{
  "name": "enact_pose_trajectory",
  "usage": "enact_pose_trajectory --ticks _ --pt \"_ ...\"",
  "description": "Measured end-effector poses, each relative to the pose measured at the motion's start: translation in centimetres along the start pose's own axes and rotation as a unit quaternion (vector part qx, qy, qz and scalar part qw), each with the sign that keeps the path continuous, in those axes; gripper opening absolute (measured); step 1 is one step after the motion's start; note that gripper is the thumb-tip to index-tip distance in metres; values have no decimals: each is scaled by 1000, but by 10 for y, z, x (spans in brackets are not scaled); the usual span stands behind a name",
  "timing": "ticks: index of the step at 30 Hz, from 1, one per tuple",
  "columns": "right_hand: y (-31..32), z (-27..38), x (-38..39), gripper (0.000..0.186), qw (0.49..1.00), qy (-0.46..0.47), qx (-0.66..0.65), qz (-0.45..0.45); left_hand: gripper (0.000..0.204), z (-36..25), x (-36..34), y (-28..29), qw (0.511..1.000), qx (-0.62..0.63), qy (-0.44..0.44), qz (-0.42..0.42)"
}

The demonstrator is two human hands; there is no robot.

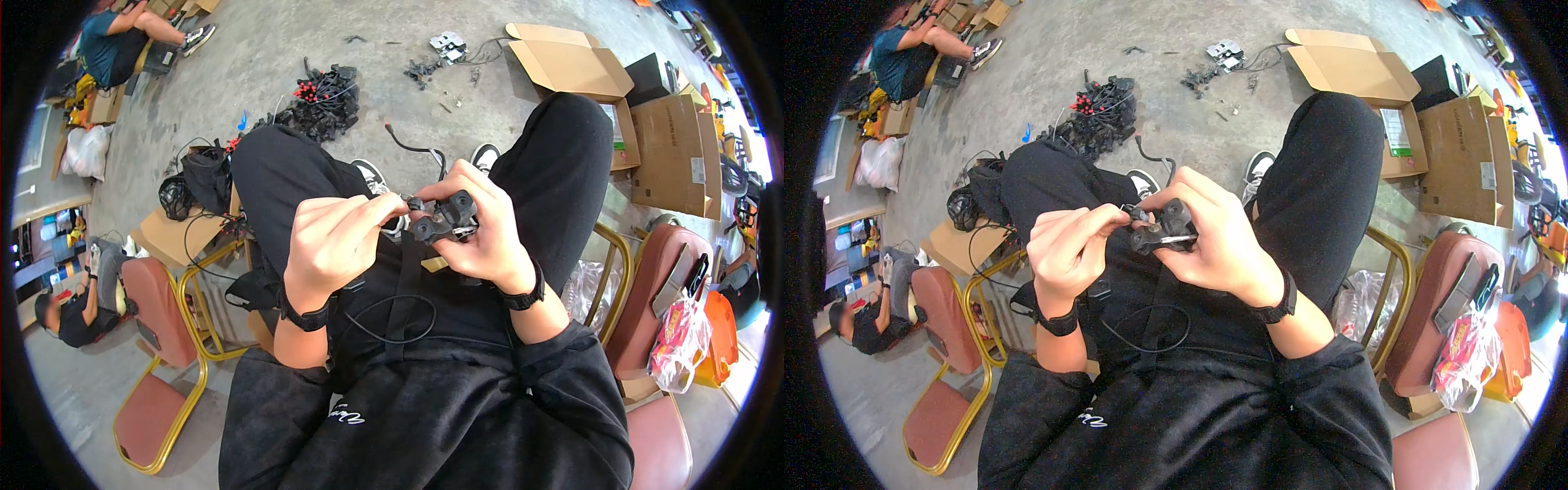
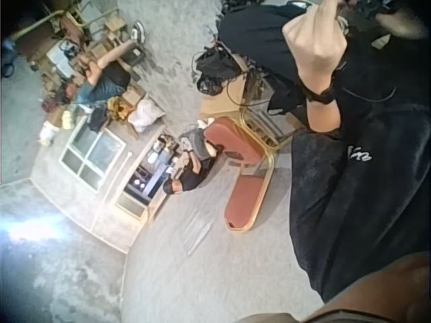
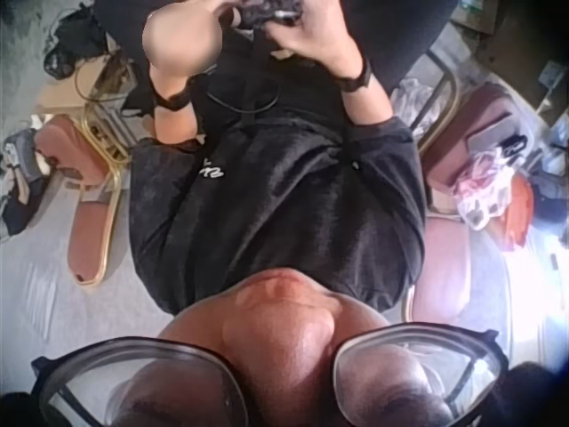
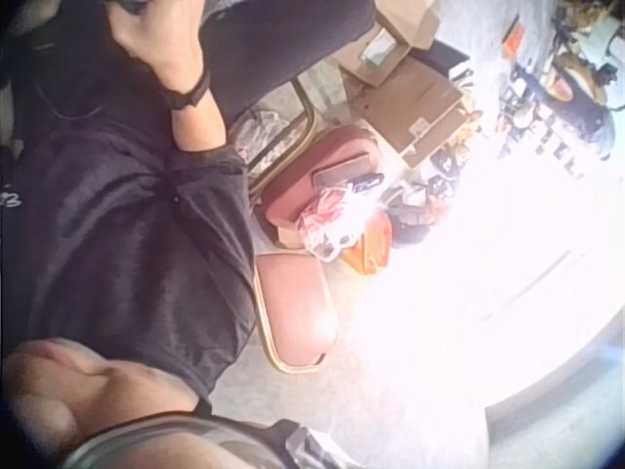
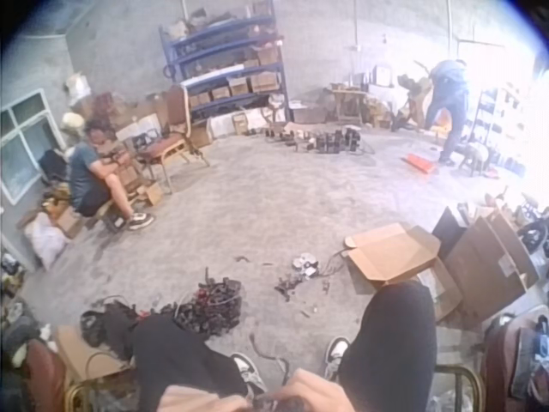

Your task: The person uses a thin metal tool to manipulate a small pin and a spring inside a black plastic switch housing while holding the component by hand.

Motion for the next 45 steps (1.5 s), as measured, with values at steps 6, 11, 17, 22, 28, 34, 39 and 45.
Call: enact_pose_trajectory --ticks 6,11,17,22,28,34,39,45 --pt "8 1 -5 29 994 -16 -39 101 17 3 4 -2 998 63 -16 -16" --pt "7 0 -2 26 995 -9 -46 84 14 13 5 -6 982 190 3 -12" --pt "5 -7 -2 21 981 -31 -162 104 21 28 23 -29 881 431 193 -26" --pt "-9 -27 2 17 935 -112 -303 147 27 40 30 -52 803 560 203 20" --pt "-21 -40 7 16 885 -161 -411 152 29 42 25 -53 838 517 158 68" --pt "-22 -46 6 16 892 -175 -398 125 28 43 26 -64 855 494 154 16" --pt "-10 -48 4 11 932 -135 -330 68 28 49 32 -65 852 501 151 -1" --pt "-5 -37 2 15 988 -58 -130 -58 26 61 42 -79 784 585 207 6"
Point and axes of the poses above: each hand's wrist, its own x-axis away from the middle knuckle, its own y-axis out of the back of the hand, z = x × y, the point moved 4 cm from there along -x, towards the middle knuckle, and after that the axes turned 11 degrees about z, right-handed, at the moved point
